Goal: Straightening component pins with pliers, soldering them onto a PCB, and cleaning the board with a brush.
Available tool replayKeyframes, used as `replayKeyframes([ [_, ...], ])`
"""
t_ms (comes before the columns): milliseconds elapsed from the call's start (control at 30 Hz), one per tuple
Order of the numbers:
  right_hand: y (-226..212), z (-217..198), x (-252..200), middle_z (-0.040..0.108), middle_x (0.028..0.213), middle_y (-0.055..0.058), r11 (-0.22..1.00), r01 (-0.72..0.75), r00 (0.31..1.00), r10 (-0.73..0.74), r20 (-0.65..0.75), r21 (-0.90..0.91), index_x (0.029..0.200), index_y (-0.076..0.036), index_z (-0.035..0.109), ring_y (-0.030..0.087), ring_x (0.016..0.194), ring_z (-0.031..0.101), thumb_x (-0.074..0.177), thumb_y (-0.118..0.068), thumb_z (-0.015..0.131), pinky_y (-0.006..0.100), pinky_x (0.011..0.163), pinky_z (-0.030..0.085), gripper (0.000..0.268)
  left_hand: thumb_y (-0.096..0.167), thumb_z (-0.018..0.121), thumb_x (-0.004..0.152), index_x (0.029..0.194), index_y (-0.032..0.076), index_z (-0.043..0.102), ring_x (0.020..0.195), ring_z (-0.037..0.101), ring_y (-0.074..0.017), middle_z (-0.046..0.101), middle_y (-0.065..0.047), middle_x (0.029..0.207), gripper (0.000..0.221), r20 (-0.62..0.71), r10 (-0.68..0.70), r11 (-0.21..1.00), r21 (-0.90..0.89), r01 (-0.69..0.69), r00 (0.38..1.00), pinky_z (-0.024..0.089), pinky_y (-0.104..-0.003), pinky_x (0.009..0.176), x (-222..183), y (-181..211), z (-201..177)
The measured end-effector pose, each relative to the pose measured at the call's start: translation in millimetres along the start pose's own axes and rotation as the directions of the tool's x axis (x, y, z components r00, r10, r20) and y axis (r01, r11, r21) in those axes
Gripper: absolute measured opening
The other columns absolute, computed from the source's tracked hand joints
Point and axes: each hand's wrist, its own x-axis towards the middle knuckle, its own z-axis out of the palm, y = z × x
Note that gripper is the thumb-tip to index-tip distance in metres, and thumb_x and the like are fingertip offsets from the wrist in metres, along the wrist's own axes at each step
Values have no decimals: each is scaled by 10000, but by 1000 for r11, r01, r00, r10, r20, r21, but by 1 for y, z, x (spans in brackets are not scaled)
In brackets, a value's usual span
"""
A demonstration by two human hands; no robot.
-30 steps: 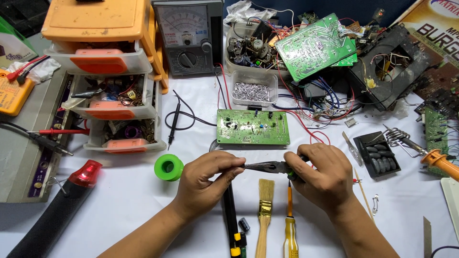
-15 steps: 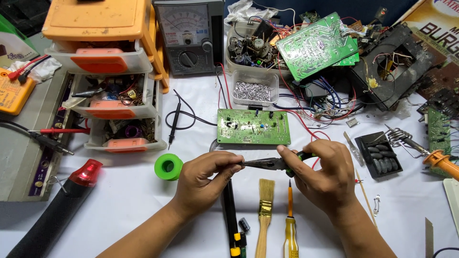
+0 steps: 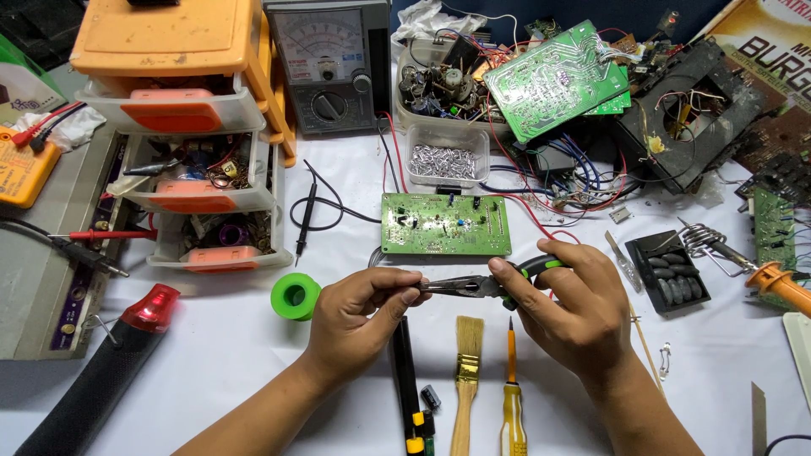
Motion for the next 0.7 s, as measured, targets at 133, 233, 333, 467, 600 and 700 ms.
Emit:
replayKeyframes([
  [133,1,-1,0,449,729,7,1000,5,1000,-5,-5,-19,1225,-194,761,354,951,698,981,-139,798,474,798,560,253,33,693,942,1092,-16,716,870,796,-181,788,-120,980,159,4,3,1000,6,-3,1000,686,-263,836,1,3,0],
  [233,1,-1,0,461,736,14,999,15,1000,-16,-17,-45,1210,-220,768,364,954,701,982,-93,786,484,803,565,262,35,701,932,1086,-20,719,887,816,-203,794,-137,991,164,7,-29,999,-14,30,1000,689,-269,852,0,2,-1],
  [333,2,-1,-1,462,743,9,999,9,1000,-9,-14,-34,1216,-225,759,360,959,691,987,-139,791,486,808,563,247,48,699,937,1079,-24,717,875,821,-213,794,-142,983,161,21,-13,1000,-11,13,1000,694,-270,838,0,3,-1],
  [467,3,-2,-1,471,741,5,1000,9,1000,-9,-14,-29,1214,-226,765,357,959,693,985,-132,794,470,817,539,249,35,703,930,1058,-25,722,856,826,-237,784,-153,991,144,13,-26,999,-32,26,1000,707,-287,813,0,1,-2],
  [600,3,-2,-1,462,720,-2,999,17,1000,-18,-19,-37,1205,-232,763,344,934,692,983,-141,797,460,824,536,242,38,703,928,1049,-19,729,849,825,-231,785,-151,998,136,16,-5,1000,-4,5,1000,716,-290,814,2,4,-2],
  [700,3,-2,0,463,721,-2,999,17,1000,-18,-18,-41,1204,-231,767,340,926,687,982,-144,801,461,821,535,241,34,698,933,1060,-30,721,843,822,-237,783,-161,985,144,21,-3,999,-33,4,1000,718,-296,812,2,3,-2],
])
